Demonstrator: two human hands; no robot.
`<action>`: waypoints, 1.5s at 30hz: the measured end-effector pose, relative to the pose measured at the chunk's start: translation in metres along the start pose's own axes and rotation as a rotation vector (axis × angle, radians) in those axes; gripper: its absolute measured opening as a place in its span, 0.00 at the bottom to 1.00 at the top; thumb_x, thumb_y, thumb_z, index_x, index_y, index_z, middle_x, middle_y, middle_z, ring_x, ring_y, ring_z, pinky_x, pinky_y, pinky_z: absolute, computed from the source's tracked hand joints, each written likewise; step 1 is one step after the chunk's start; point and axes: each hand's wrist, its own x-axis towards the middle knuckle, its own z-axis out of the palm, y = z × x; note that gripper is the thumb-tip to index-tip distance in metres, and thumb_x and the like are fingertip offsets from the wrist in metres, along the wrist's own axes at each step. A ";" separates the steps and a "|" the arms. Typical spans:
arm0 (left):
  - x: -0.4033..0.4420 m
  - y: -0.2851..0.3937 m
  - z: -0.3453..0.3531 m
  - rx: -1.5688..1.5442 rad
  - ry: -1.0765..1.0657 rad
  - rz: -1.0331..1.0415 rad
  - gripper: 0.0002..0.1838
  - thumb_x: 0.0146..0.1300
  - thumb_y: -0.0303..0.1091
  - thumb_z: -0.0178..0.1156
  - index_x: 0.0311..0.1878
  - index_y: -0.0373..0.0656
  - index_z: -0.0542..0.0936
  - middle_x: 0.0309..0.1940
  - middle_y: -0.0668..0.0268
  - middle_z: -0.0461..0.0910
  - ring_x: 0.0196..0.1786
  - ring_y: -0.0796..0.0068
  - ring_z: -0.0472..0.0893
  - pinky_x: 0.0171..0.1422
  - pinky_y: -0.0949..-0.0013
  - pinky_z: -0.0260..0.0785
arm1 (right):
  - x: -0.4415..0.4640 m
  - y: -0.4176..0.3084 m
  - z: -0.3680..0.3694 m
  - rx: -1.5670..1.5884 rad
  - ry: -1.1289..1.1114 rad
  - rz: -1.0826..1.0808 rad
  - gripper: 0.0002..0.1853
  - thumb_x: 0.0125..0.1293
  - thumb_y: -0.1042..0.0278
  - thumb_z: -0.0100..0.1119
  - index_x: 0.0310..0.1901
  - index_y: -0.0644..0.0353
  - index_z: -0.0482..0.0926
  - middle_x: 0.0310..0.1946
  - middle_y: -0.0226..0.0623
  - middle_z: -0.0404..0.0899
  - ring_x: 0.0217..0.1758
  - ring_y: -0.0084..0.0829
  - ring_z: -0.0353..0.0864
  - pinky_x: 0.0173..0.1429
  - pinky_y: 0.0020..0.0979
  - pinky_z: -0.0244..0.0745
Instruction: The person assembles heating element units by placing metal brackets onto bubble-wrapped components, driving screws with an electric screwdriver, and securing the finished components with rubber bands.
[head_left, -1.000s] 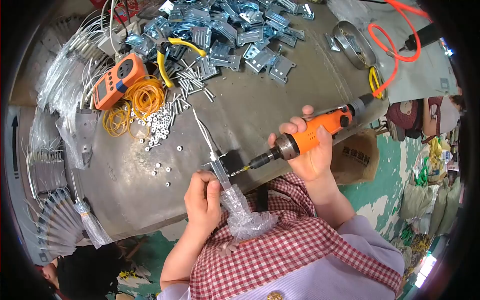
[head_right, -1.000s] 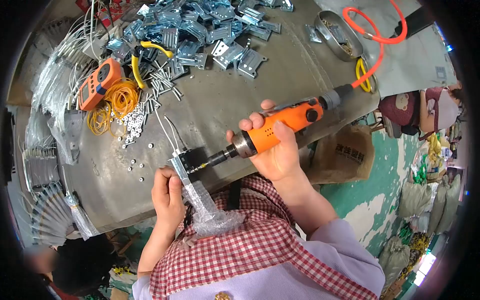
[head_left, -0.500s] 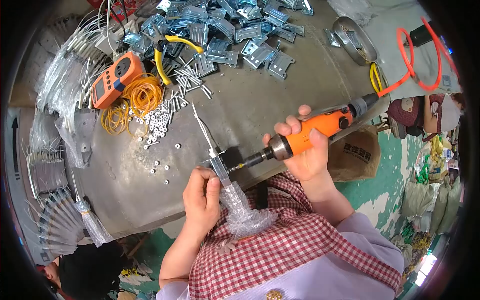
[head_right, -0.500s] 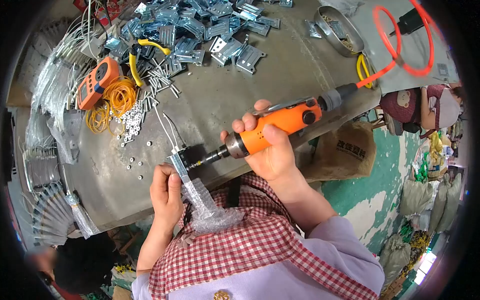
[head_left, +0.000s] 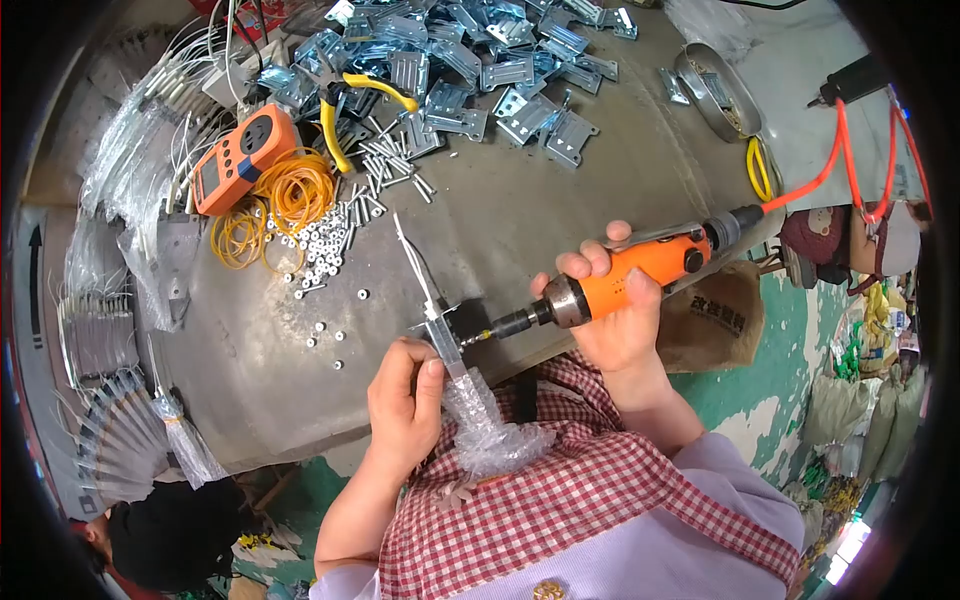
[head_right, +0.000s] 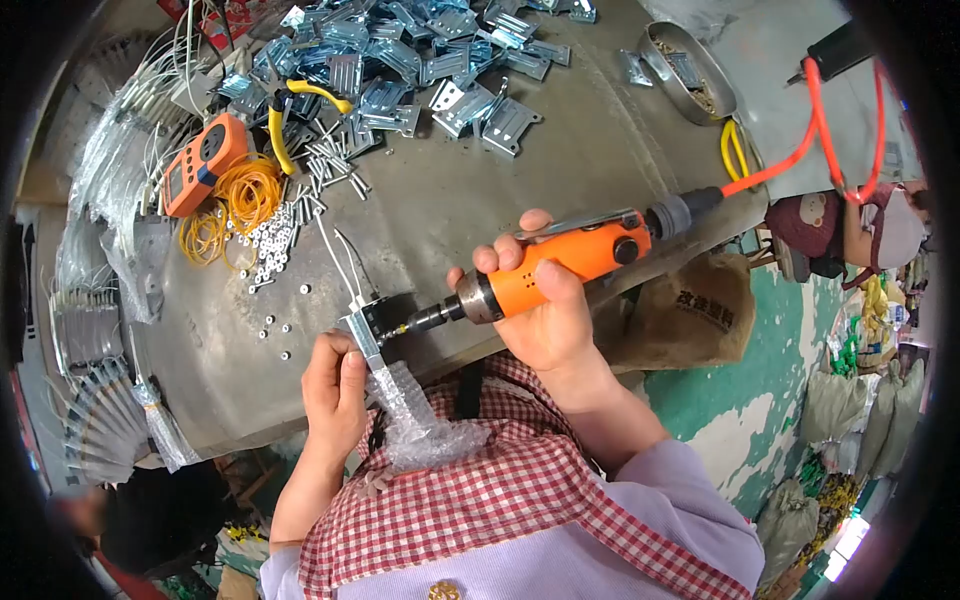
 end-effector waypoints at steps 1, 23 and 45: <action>0.000 0.000 0.000 0.002 0.002 -0.003 0.07 0.65 0.30 0.50 0.32 0.37 0.69 0.26 0.63 0.69 0.28 0.72 0.70 0.34 0.72 0.64 | 0.000 -0.002 0.000 0.010 0.001 -0.008 0.21 0.55 0.63 0.61 0.51 0.47 0.67 0.35 0.28 0.71 0.48 0.29 0.69 0.61 0.51 0.62; 0.016 0.013 -0.060 0.926 0.057 0.304 0.13 0.45 0.19 0.61 0.38 0.37 0.78 0.35 0.61 0.76 0.40 0.62 0.76 0.43 0.64 0.70 | -0.001 0.004 -0.009 0.027 -0.077 -0.035 0.21 0.58 0.62 0.59 0.52 0.46 0.65 0.37 0.27 0.70 0.47 0.26 0.67 0.62 0.52 0.60; -0.012 -0.007 -0.006 -0.473 0.202 -0.241 0.06 0.56 0.19 0.61 0.38 0.34 0.78 0.40 0.63 0.76 0.40 0.80 0.75 0.44 0.77 0.68 | -0.002 0.006 -0.007 0.106 -0.018 0.000 0.20 0.57 0.65 0.59 0.51 0.47 0.66 0.36 0.28 0.70 0.47 0.27 0.67 0.63 0.53 0.58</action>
